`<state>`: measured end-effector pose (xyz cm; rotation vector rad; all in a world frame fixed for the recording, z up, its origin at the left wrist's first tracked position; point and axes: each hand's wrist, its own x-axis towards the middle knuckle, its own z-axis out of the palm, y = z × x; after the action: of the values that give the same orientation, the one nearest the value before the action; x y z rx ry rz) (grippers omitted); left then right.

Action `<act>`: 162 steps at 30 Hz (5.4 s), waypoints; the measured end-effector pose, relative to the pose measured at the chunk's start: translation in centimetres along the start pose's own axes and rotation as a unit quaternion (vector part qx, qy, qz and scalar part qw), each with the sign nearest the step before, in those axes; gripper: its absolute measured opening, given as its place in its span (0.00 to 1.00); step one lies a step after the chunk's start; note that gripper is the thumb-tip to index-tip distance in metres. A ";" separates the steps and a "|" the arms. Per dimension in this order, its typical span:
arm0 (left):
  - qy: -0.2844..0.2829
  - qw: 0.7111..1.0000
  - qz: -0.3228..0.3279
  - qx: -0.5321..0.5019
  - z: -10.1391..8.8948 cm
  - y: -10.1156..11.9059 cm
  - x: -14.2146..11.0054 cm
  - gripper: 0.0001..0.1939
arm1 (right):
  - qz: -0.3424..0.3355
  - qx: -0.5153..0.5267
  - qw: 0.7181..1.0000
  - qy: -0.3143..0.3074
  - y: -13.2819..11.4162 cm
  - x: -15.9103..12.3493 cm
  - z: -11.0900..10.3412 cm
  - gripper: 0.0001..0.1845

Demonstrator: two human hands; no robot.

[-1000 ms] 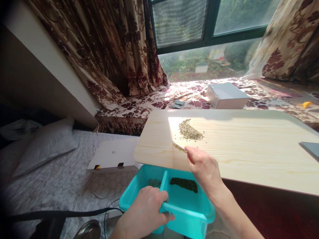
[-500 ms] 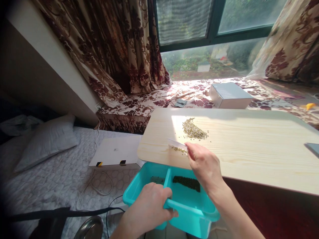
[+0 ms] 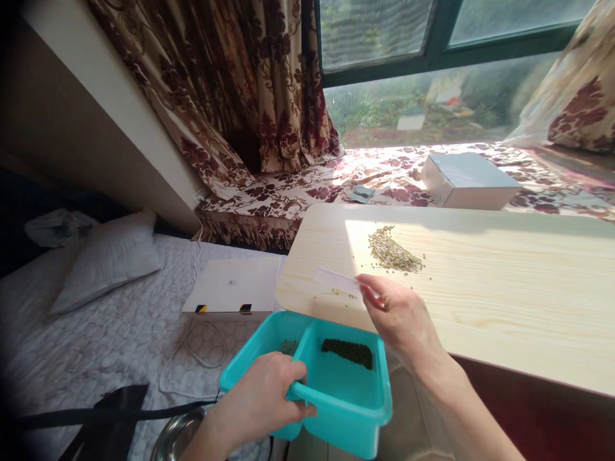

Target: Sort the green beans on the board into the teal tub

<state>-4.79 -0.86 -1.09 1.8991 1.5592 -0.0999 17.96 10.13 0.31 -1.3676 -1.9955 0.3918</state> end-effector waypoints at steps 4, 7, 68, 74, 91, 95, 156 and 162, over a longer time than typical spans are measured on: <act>0.010 1.000 -0.009 0.006 -0.7 -1.1 -0.3 0.15 | -0.013 -0.008 1.000 0.015 0.0 0.5 1.0 0.13; 0.011 1.000 -0.007 0.006 -0.6 -1.1 0.0 0.15 | -0.018 -0.004 1.000 0.023 -0.2 1.1 1.6 0.13; 0.030 0.999 -0.003 0.017 -0.5 -1.0 -0.1 0.16 | -0.006 0.034 0.997 -0.076 -3.0 3.2 3.5 0.15; 0.030 0.999 -0.010 0.012 -0.5 -1.0 -0.3 0.16 | -0.003 0.024 0.998 -0.061 -3.0 3.3 3.7 0.16; 0.031 0.999 -0.008 0.019 -0.5 -1.1 -0.3 0.16 | 0.000 0.018 0.998 -0.062 -3.2 3.3 4.1 0.17; 0.033 0.999 -0.004 0.019 -0.4 -1.2 -0.2 0.16 | 0.000 0.014 0.998 -0.059 -3.0 3.3 4.2 0.16; 0.008 0.997 0.049 0.057 -0.7 2.0 0.5 0.16 | 0.086 -0.119 0.989 -0.032 0.6 -2.7 -6.7 0.19; 0.001 0.996 0.069 0.057 -0.3 3.2 1.0 0.16 | 0.146 -0.129 0.981 -0.023 2.4 -4.3 -8.0 0.19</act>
<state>-1.76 -0.09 0.06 2.0908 1.4462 -0.1299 25.98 6.22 3.19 -1.8391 -1.9371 0.3037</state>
